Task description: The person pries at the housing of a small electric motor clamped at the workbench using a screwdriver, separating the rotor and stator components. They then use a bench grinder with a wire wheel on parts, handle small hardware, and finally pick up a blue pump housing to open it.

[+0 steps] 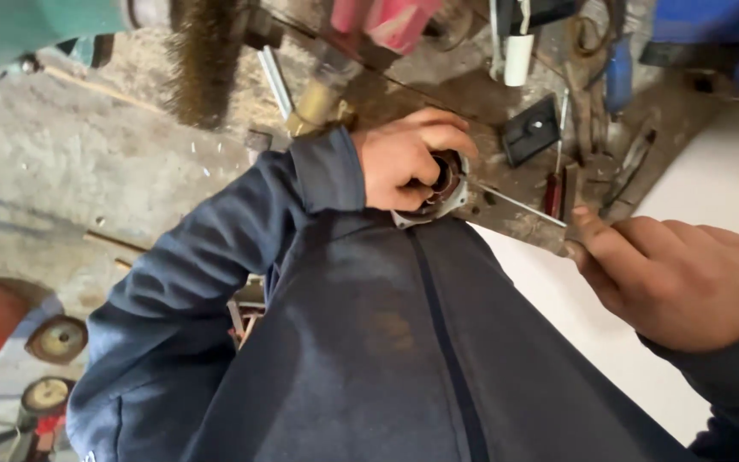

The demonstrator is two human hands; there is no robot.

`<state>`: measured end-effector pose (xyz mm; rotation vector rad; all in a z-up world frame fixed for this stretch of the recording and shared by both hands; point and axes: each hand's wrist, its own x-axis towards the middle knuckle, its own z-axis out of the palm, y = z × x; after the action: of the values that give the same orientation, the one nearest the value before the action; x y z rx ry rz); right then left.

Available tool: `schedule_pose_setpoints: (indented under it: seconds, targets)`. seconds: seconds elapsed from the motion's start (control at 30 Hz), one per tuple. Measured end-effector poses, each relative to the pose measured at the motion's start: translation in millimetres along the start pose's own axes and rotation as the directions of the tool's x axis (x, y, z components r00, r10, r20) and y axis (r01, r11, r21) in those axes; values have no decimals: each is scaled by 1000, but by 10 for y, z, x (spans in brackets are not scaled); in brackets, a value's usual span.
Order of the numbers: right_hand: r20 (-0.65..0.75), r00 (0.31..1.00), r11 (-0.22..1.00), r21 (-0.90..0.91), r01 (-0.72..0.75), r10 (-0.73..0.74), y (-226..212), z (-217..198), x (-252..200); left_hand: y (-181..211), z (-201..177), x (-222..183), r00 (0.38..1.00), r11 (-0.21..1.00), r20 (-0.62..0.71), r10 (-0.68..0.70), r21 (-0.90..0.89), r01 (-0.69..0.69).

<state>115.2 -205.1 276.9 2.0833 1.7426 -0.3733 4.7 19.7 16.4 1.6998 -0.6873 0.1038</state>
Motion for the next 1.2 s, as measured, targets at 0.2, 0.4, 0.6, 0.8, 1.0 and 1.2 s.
schedule_pose_setpoints:
  seconds: [0.2, 0.4, 0.6, 0.8, 1.0, 1.2]
  targets:
    - [57, 987, 987, 45, -153, 150, -139, 168, -246, -36, -49, 167, 989, 999, 145, -18, 51, 11]
    - [-146, 968, 968, 175, -177, 204, -235, 206, -248, 493, -73, 162, 994, 819, 51, -98, 571, 51]
    - [-87, 980, 980, 100, -171, 180, -189, 160, -190, 643, 74, 130, 952, 710, -137, -274, 639, 296]
    - [-89, 991, 994, 50, -101, 105, -149, 102, -91, 556, 369, -18, 932, 683, -224, -285, 635, 361]
    - [-14, 998, 998, 2, -58, 58, -163, 42, -47, 543, 356, 6, 925, 723, -242, -294, 576, 380]
    - [99, 993, 980, -193, -38, 58, -561, -201, 105, 491, 326, 15, 943, 762, -184, -278, 555, 334]
